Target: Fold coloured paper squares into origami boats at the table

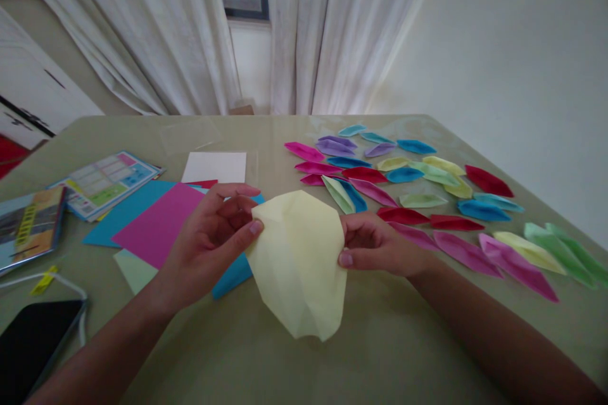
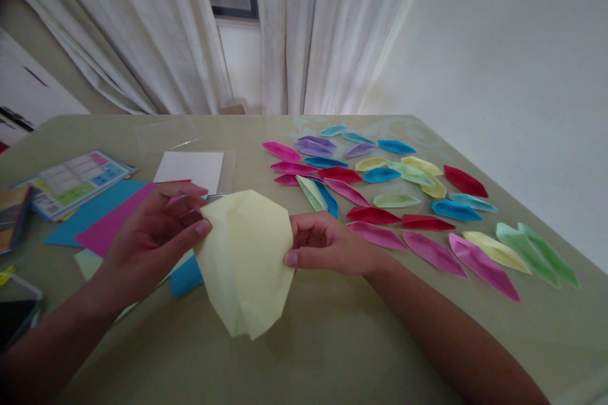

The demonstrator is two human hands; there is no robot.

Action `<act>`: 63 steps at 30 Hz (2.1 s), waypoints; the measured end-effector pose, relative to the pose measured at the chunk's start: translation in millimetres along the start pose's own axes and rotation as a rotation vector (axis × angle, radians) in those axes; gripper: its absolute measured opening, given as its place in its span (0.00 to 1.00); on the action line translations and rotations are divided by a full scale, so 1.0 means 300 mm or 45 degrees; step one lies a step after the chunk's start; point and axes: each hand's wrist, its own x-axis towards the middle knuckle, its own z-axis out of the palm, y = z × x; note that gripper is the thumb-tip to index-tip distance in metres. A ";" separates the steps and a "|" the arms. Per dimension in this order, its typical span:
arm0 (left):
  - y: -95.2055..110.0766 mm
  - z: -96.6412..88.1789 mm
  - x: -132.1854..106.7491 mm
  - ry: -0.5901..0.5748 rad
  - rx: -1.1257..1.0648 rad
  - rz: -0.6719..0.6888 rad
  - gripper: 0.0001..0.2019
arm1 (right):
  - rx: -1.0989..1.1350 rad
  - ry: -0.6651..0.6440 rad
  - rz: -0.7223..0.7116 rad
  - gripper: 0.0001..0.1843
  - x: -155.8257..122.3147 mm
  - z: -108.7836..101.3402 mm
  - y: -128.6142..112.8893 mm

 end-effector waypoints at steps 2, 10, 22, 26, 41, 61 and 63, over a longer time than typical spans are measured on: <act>0.001 -0.012 0.004 -0.065 0.038 -0.006 0.12 | -0.003 -0.015 0.006 0.11 -0.003 -0.007 0.000; 0.014 -0.006 -0.033 -0.337 0.281 -0.100 0.12 | 0.075 0.101 0.051 0.25 0.004 0.022 -0.003; 0.090 0.016 -0.054 -0.613 0.642 0.266 0.26 | -0.234 0.251 0.009 0.24 -0.001 0.045 -0.015; 0.101 0.014 -0.055 -0.682 0.610 0.195 0.26 | -0.190 0.240 0.058 0.22 -0.001 0.040 -0.009; 0.100 0.049 -0.070 -0.648 0.712 0.308 0.12 | -0.355 0.099 -0.084 0.07 0.004 0.063 -0.017; 0.105 0.085 -0.071 -0.746 0.523 0.250 0.02 | -0.076 0.131 -0.065 0.09 0.013 0.112 0.007; 0.096 0.098 -0.070 -0.686 0.385 0.131 0.01 | -0.067 0.163 -0.065 0.09 0.016 0.117 0.011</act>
